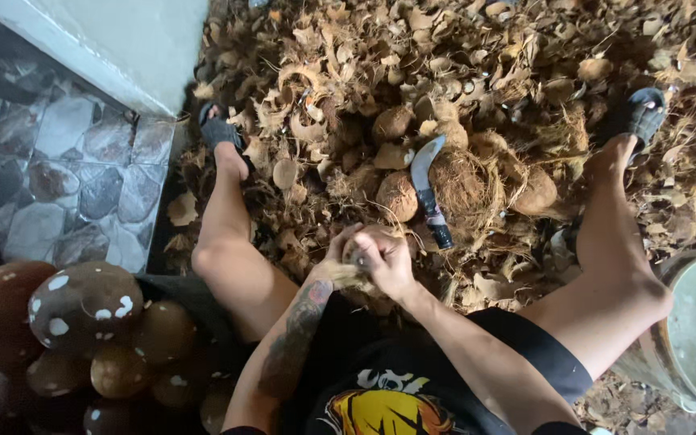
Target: The person sits on the floor and uses a curved knife to peel the husk off coconuts. They hold the coconut in one hand and strike it with the knife to remove the fibrous outer layer, then place the peeled coconut into a nearby container.
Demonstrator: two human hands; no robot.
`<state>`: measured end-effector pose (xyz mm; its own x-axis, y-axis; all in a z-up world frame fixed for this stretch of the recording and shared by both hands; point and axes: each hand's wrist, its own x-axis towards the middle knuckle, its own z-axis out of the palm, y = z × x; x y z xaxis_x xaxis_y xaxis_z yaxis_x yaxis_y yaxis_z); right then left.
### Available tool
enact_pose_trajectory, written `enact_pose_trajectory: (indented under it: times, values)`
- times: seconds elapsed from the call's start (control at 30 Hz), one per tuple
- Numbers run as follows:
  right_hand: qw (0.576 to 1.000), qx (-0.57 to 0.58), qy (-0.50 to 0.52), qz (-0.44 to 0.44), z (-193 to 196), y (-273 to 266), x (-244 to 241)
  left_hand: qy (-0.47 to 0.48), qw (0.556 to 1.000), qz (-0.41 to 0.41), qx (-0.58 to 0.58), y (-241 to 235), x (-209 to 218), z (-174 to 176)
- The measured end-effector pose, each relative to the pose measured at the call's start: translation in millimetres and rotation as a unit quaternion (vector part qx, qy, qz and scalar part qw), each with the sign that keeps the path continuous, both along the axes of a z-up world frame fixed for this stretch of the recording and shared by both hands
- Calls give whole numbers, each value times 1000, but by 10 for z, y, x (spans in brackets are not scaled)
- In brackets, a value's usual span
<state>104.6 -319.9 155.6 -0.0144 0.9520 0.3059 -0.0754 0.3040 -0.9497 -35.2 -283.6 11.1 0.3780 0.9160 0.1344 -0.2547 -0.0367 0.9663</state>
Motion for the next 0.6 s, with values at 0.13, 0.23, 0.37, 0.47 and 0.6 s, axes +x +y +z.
enact_pose_trajectory:
  times: [0.13,0.23,0.37,0.47,0.6]
  values:
    - [974,-173,133,-54,357,-2,193,-88,982,-8,-168,56,85,-92]
    - [885,-116,450,15,301,77,402,-172,933,-25,-314,214,46,338]
    - [904,-272,321,-79,-160,123,701,-84,957,-234,-152,322,66,1127]
    - [854,-293,424,-64,823,392,505,-66,934,-329,-122,484,293,1141]
    - [926,-38,374,29,1397,704,869,-224,920,-266,-178,191,565,1756]
